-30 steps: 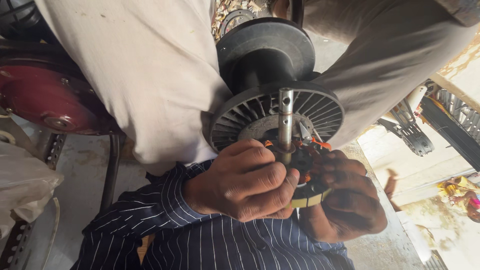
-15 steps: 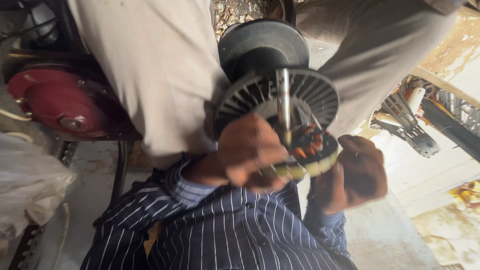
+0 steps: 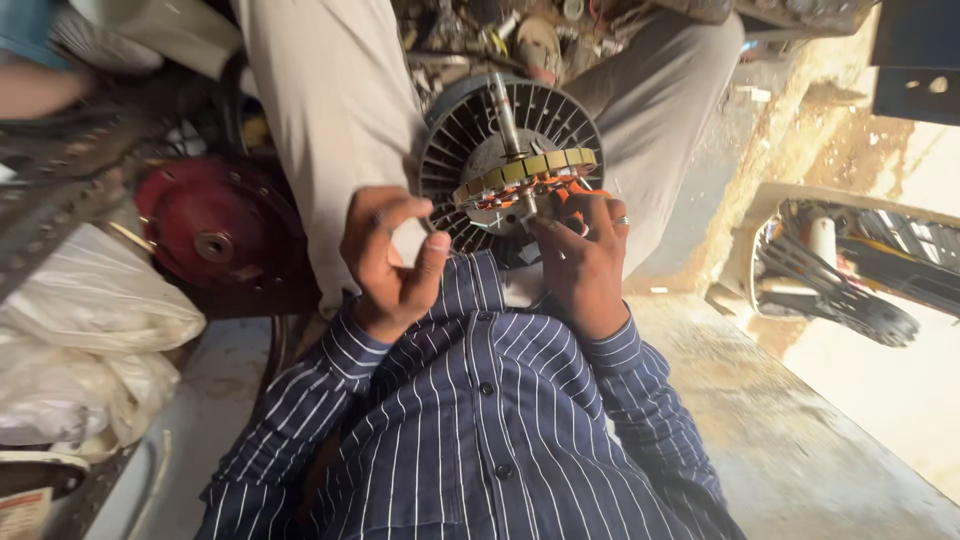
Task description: The person repairs a fan motor by inserting small white strips into the stator slots and trimming the excess material with shears.
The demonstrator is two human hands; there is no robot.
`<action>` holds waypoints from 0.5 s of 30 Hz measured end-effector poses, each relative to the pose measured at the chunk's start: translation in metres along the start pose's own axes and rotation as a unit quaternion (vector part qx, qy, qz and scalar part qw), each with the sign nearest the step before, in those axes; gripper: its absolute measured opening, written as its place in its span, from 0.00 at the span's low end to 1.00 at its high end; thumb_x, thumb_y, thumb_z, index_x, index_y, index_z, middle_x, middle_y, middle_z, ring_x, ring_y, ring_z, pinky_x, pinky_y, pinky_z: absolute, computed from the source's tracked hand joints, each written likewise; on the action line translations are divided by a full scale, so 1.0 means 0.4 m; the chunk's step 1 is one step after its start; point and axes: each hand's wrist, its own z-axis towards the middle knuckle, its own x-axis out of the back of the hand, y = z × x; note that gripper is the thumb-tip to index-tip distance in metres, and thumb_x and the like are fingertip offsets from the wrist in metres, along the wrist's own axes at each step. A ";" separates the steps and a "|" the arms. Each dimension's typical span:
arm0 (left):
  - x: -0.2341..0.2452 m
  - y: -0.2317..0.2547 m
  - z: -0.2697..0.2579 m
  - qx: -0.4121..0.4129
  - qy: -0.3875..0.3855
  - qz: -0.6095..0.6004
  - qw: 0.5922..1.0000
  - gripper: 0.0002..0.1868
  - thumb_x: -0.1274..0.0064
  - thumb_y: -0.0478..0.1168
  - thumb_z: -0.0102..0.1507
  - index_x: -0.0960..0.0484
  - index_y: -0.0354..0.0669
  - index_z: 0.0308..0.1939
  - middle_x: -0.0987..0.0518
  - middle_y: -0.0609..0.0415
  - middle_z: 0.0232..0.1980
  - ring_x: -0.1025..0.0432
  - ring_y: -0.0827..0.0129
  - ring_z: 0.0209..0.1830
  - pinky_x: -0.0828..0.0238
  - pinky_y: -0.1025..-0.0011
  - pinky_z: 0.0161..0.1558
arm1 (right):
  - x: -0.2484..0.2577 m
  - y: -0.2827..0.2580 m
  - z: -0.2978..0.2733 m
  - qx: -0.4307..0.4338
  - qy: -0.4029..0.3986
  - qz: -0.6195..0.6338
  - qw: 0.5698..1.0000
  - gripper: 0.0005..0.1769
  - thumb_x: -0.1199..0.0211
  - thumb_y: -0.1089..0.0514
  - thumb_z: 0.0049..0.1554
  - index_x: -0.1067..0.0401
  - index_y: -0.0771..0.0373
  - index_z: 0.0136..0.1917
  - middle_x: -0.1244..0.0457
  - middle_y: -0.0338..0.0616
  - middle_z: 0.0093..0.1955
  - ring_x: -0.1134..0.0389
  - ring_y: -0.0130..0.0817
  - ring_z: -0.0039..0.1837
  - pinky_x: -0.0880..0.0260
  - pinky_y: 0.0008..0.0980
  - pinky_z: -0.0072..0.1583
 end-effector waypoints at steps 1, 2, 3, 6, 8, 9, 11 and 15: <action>0.004 0.009 -0.004 0.003 0.001 0.011 1.000 0.12 0.42 0.41 0.67 0.22 0.37 0.49 0.24 0.46 0.44 0.27 0.60 0.41 0.29 0.65 0.44 | 0.002 -0.001 0.000 0.009 -0.001 0.000 1.000 0.17 0.25 0.67 0.48 0.19 0.55 0.51 0.37 0.46 0.53 0.37 0.49 0.57 0.37 0.44 0.57; 0.005 0.017 -0.008 -0.006 0.001 0.011 1.000 0.12 0.42 0.41 0.67 0.22 0.37 0.49 0.24 0.46 0.44 0.27 0.60 0.41 0.29 0.65 0.44 | 0.006 0.000 0.000 0.017 -0.004 -0.002 1.000 0.16 0.27 0.67 0.48 0.19 0.54 0.50 0.36 0.46 0.54 0.38 0.50 0.58 0.36 0.44 0.58; 0.002 0.023 -0.010 -0.029 -0.036 0.011 0.999 0.10 0.42 0.38 0.67 0.23 0.38 0.48 0.24 0.48 0.44 0.26 0.60 0.40 0.28 0.66 0.43 | 0.007 0.003 0.002 0.020 0.005 -0.002 1.000 0.16 0.27 0.67 0.48 0.19 0.54 0.50 0.36 0.46 0.54 0.38 0.50 0.58 0.36 0.44 0.58; -0.025 0.046 -0.023 -0.044 -0.104 -0.006 0.994 0.08 0.40 0.34 0.65 0.22 0.38 0.46 0.23 0.50 0.41 0.25 0.63 0.37 0.28 0.68 0.38 | 0.014 0.009 -0.004 0.014 -0.010 0.018 1.000 0.20 0.27 0.64 0.49 0.20 0.59 0.56 0.36 0.48 0.56 0.38 0.50 0.58 0.37 0.45 0.57; -0.044 0.062 -0.026 -0.038 -0.136 -0.024 0.990 0.09 0.40 0.33 0.64 0.22 0.38 0.45 0.22 0.51 0.40 0.25 0.66 0.34 0.28 0.70 0.35 | 0.013 0.010 -0.007 0.028 -0.008 0.010 1.000 0.17 0.28 0.65 0.48 0.20 0.54 0.52 0.36 0.46 0.58 0.38 0.49 0.60 0.36 0.43 0.59; -0.052 0.070 -0.027 -0.022 -0.153 -0.008 0.988 0.09 0.39 0.33 0.63 0.22 0.38 0.45 0.23 0.52 0.39 0.27 0.67 0.32 0.29 0.71 0.34 | 0.013 0.010 -0.008 0.029 -0.001 0.009 1.000 0.17 0.28 0.65 0.48 0.20 0.54 0.52 0.36 0.46 0.58 0.38 0.49 0.60 0.36 0.43 0.59; -0.062 0.077 -0.025 -0.009 -0.170 0.007 0.985 0.09 0.39 0.33 0.63 0.21 0.38 0.45 0.23 0.52 0.38 0.28 0.69 0.30 0.30 0.72 0.33 | 0.010 0.011 -0.012 0.016 -0.003 0.030 0.999 0.20 0.28 0.64 0.50 0.22 0.57 0.57 0.36 0.47 0.59 0.38 0.49 0.59 0.37 0.43 0.58; -0.069 0.078 -0.028 0.021 -0.192 0.016 0.981 0.08 0.39 0.34 0.63 0.21 0.38 0.43 0.25 0.54 0.36 0.29 0.71 0.28 0.30 0.73 0.31 | 0.014 0.022 -0.022 0.025 -0.015 0.019 0.999 0.19 0.29 0.65 0.50 0.20 0.55 0.56 0.36 0.46 0.58 0.38 0.48 0.59 0.37 0.42 0.58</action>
